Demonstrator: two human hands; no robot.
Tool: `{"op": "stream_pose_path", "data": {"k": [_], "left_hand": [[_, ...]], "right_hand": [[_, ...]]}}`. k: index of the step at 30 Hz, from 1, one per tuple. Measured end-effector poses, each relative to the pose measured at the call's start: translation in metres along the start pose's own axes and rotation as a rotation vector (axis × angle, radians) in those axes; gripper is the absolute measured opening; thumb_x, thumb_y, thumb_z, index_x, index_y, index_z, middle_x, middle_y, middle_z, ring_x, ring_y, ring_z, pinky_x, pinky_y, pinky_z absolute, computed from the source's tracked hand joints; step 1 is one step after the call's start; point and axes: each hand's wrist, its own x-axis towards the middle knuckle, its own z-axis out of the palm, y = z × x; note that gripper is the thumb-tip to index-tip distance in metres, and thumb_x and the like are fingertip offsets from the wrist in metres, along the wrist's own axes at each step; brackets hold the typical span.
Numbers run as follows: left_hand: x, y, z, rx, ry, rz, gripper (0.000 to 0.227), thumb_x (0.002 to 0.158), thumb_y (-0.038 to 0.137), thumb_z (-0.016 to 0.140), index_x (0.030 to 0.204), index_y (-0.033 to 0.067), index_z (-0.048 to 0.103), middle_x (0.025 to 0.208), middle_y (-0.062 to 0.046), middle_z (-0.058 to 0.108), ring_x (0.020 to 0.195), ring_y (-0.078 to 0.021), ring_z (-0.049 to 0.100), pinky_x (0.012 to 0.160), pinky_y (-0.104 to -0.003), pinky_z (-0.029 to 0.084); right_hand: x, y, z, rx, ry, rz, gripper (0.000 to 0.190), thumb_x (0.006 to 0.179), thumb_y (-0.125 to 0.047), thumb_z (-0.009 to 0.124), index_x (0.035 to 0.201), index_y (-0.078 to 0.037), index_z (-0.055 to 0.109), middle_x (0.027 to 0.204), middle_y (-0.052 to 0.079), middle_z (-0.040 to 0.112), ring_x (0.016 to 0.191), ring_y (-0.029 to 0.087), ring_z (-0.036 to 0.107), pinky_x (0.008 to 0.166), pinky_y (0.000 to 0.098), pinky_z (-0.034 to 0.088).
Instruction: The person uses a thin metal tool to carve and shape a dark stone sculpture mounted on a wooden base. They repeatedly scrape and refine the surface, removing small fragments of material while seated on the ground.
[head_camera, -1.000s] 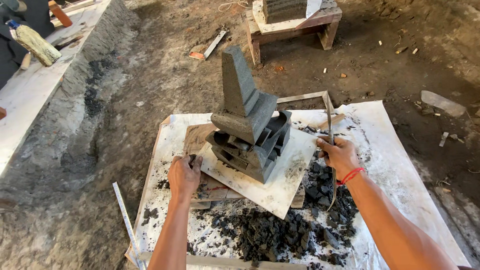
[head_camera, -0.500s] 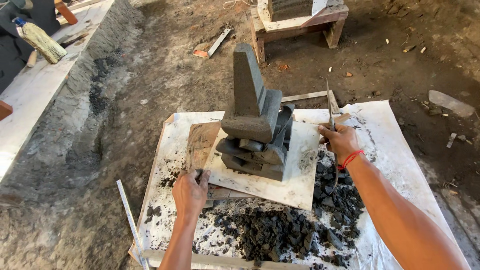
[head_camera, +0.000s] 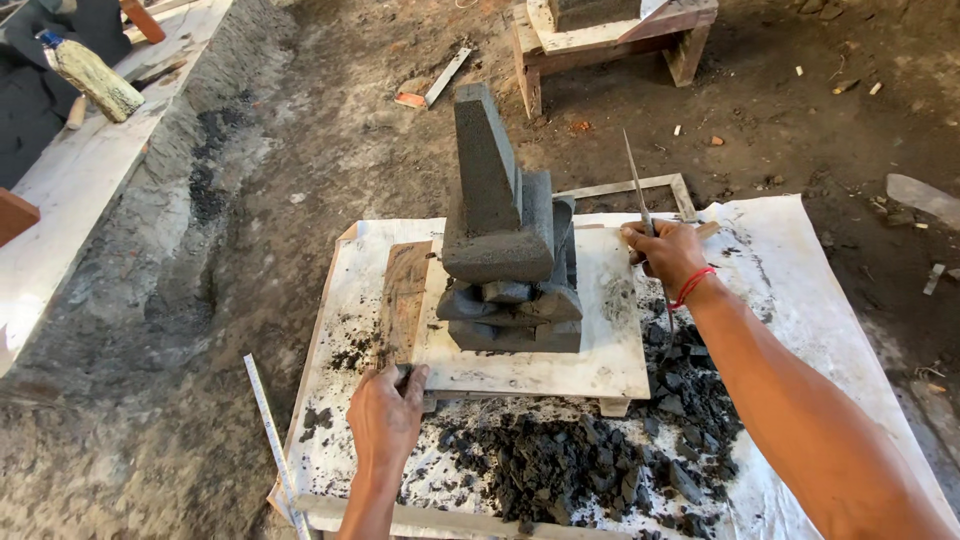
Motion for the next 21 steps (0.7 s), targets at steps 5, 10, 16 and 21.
{"op": "stream_pose_path", "data": {"k": [5, 10, 16, 21], "left_hand": [[-0.010, -0.001, 0.000, 0.023, -0.050, -0.044, 0.057, 0.097, 0.063, 0.062, 0.062, 0.0198, 0.049, 0.067, 0.001, 0.057, 0.046, -0.0083, 0.032, 0.041, -0.026, 0.024], [-0.019, 0.001, 0.004, 0.032, -0.038, -0.068, 0.062, 0.093, 0.071, 0.057, 0.061, 0.0198, 0.042, 0.070, 0.002, 0.056, 0.050, -0.0092, 0.034, 0.044, -0.027, 0.029], [-0.020, 0.001, 0.008, 0.016, -0.016, -0.057, 0.062, 0.093, 0.071, 0.055, 0.062, 0.0182, 0.046, 0.071, 0.000, 0.058, 0.051, -0.0104, 0.037, 0.045, -0.028, 0.031], [-0.027, 0.005, -0.012, -0.098, -0.026, -0.017, 0.063, 0.084, 0.076, 0.053, 0.095, 0.0192, 0.078, 0.047, 0.007, 0.050, 0.037, -0.0055, 0.032, 0.033, -0.024, 0.023]], "right_hand": [[0.023, 0.009, 0.005, -0.055, -0.034, -0.019, 0.014, 0.096, -0.023, 0.076, 0.104, -0.012, 0.074, 0.067, 0.001, 0.059, 0.055, 0.010, 0.056, 0.046, 0.0251, 0.039], [0.021, -0.002, 0.006, -0.051, -0.061, -0.011, 0.014, 0.097, -0.019, 0.075, 0.106, -0.008, 0.074, 0.065, 0.006, 0.059, 0.055, 0.012, 0.054, 0.046, 0.0253, 0.038], [0.024, -0.003, 0.002, -0.051, -0.090, -0.038, 0.017, 0.096, -0.019, 0.075, 0.109, -0.008, 0.074, 0.067, 0.006, 0.059, 0.052, 0.013, 0.051, 0.045, 0.0247, 0.037], [-0.045, -0.057, -0.014, -0.201, -0.007, -0.027, 0.026, 0.101, -0.023, 0.070, 0.121, -0.006, 0.071, 0.098, 0.009, 0.067, 0.071, 0.012, 0.058, 0.058, 0.0218, 0.051]]}}
